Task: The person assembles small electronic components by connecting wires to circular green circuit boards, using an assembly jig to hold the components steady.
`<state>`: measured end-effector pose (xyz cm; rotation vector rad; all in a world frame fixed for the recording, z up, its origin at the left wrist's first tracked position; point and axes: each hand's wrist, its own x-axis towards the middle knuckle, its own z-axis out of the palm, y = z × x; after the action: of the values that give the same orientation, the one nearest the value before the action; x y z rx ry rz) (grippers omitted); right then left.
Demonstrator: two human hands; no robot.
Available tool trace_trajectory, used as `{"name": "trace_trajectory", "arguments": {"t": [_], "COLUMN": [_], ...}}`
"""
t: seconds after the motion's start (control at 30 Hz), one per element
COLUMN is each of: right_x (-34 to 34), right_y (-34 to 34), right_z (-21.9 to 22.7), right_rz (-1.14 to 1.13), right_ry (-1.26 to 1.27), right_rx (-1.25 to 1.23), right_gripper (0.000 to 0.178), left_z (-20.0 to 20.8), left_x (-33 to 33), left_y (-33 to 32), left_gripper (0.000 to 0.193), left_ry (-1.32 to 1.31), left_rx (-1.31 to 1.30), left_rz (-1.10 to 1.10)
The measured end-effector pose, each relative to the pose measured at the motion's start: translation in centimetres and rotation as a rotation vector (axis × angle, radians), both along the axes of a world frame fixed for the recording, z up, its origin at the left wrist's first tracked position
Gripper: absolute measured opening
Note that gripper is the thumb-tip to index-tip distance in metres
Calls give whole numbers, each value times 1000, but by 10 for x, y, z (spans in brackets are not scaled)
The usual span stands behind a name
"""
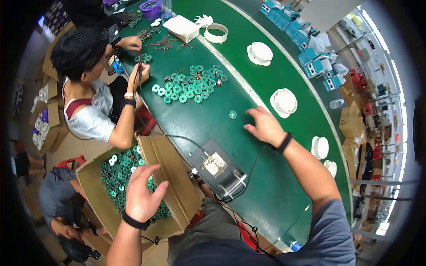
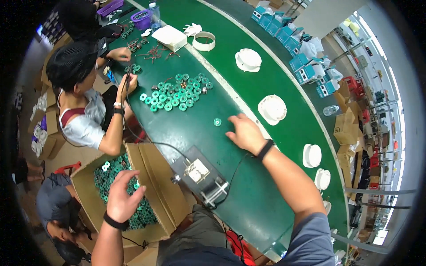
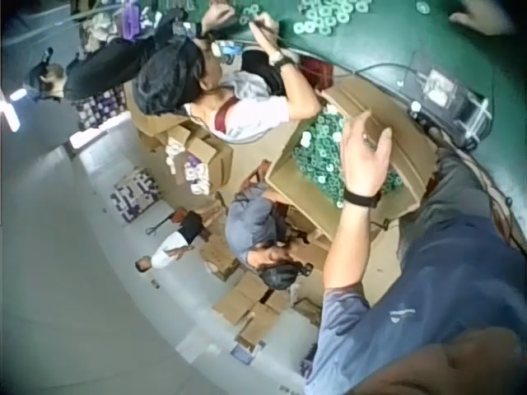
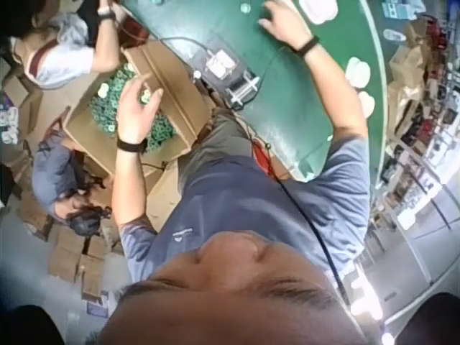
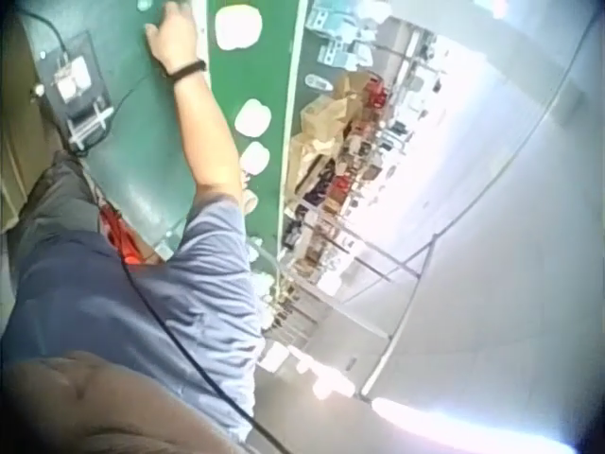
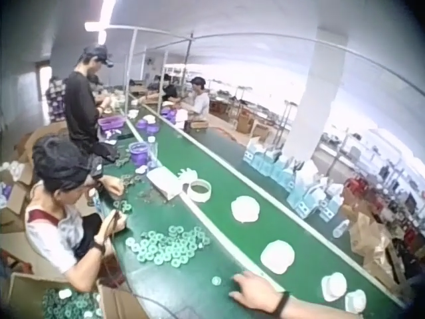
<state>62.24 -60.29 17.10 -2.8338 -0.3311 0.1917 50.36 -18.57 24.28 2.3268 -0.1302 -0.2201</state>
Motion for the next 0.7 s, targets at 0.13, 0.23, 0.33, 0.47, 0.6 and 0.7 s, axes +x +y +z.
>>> {"name": "trace_trajectory", "arguments": {"t": [0.13,0.23,0.33,0.47,0.6,0.7], "right_x": [61,103,131,150,158,161], "right_y": [37,50,56,54,54,53], "right_z": [-57,-83,-106,-118,-124,-128], "right_rz": [11,-69,-102,-101,-15,64], "right_ry": [-108,-255,-246,-300,-374,-381], "right_rx": [63,108,124,183,210,223], "right_gripper": [49,52,55,41,25,24], "left_z": [-33,-70,-99,-133,-159,-171], "left_x": [61,104,144,190,235,257], "left_y": [-36,-53,-72,-94,-98,-100], "left_gripper": [46,48,45,42,48,47], "left_ry": [-38,-115,-93,-288,-416,-417], "left_rx": [107,140,176,245,334,377], "left_rz": [48,70,165,188,184,158]}}
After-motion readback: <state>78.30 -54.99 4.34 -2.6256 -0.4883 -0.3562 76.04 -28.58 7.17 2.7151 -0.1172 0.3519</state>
